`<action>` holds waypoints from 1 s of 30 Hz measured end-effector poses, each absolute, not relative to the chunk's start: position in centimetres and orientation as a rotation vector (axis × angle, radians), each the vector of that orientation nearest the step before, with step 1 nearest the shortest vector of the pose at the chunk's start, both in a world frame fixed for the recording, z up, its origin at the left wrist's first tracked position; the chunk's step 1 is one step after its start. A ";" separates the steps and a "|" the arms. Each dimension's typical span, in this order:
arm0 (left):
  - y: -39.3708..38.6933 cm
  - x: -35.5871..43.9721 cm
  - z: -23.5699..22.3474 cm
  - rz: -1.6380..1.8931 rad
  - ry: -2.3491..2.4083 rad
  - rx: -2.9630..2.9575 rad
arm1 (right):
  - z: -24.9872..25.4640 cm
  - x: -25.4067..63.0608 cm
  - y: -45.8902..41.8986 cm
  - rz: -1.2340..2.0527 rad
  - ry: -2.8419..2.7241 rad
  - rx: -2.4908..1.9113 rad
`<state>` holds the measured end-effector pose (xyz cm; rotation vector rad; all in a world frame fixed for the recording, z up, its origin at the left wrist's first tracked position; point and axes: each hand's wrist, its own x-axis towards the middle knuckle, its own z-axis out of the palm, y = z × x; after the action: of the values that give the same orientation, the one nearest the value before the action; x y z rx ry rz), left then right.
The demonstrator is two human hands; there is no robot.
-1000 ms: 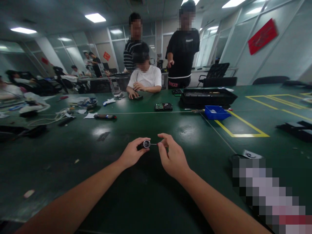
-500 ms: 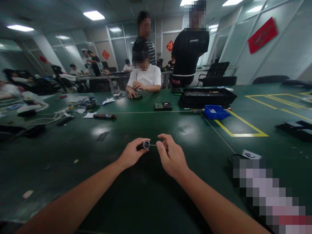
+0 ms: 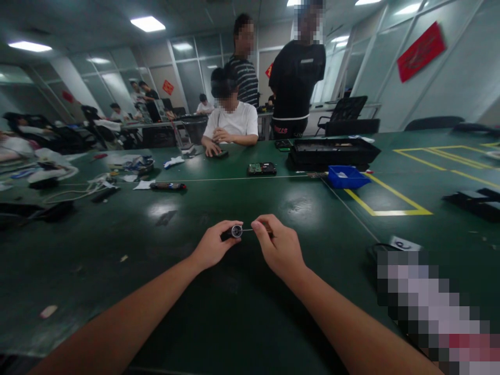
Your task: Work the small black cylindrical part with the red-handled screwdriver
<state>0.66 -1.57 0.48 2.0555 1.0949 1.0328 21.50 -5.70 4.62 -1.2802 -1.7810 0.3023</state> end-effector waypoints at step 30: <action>-1.2 0.8 0.3 1.079 1.139 2.008 | 3.6 21.7 -5.5 0.442 -1.629 -1.201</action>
<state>0.84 -1.24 0.35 2.0079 1.1394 1.0794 21.68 -5.52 3.56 -1.2007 -1.6295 0.4417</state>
